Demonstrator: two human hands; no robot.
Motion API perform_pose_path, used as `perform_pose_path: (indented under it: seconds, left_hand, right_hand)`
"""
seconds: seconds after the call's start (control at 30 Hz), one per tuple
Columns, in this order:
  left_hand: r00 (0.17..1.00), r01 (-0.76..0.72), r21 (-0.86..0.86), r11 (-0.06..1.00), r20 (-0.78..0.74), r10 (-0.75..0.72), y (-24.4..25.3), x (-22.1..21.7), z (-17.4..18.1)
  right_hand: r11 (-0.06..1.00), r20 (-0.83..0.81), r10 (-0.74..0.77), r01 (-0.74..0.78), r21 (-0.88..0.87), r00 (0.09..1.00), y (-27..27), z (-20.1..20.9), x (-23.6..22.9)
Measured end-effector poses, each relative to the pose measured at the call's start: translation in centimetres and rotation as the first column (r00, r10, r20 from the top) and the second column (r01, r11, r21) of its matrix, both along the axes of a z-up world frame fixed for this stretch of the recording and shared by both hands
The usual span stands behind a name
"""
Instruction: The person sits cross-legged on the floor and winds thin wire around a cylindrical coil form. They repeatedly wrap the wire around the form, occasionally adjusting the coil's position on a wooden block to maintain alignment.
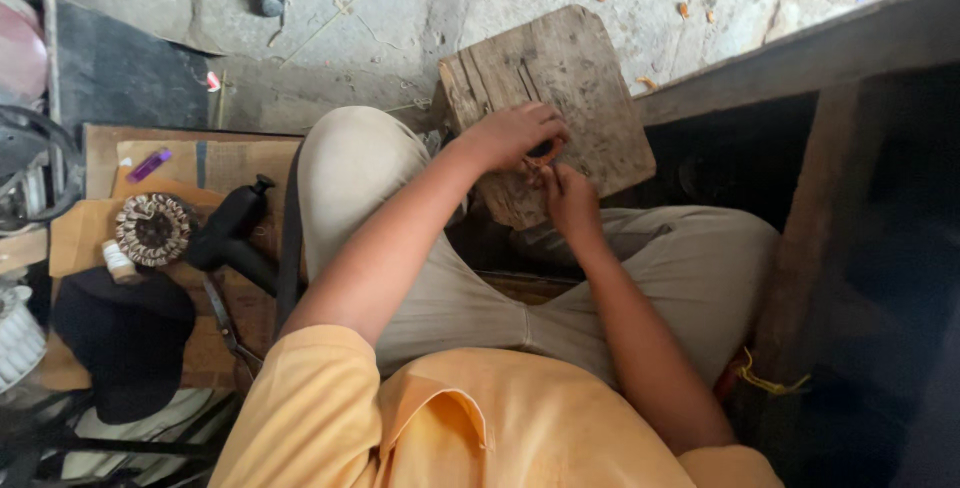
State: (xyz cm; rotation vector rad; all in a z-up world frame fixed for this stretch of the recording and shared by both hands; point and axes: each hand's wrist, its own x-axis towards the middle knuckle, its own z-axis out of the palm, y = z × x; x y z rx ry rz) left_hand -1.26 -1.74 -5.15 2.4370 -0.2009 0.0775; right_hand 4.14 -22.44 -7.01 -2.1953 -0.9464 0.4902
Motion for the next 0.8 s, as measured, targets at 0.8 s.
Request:
perform_pose_path:
  seconds: [0.8]
  left_hand:
    - [0.992,-0.112,0.013,0.994,-0.062,0.113,-1.3,-0.1,-0.9]
  right_hand:
    - [0.964,-0.879,-0.197,0.247,-0.095,0.433,2.0,4.3,3.0]
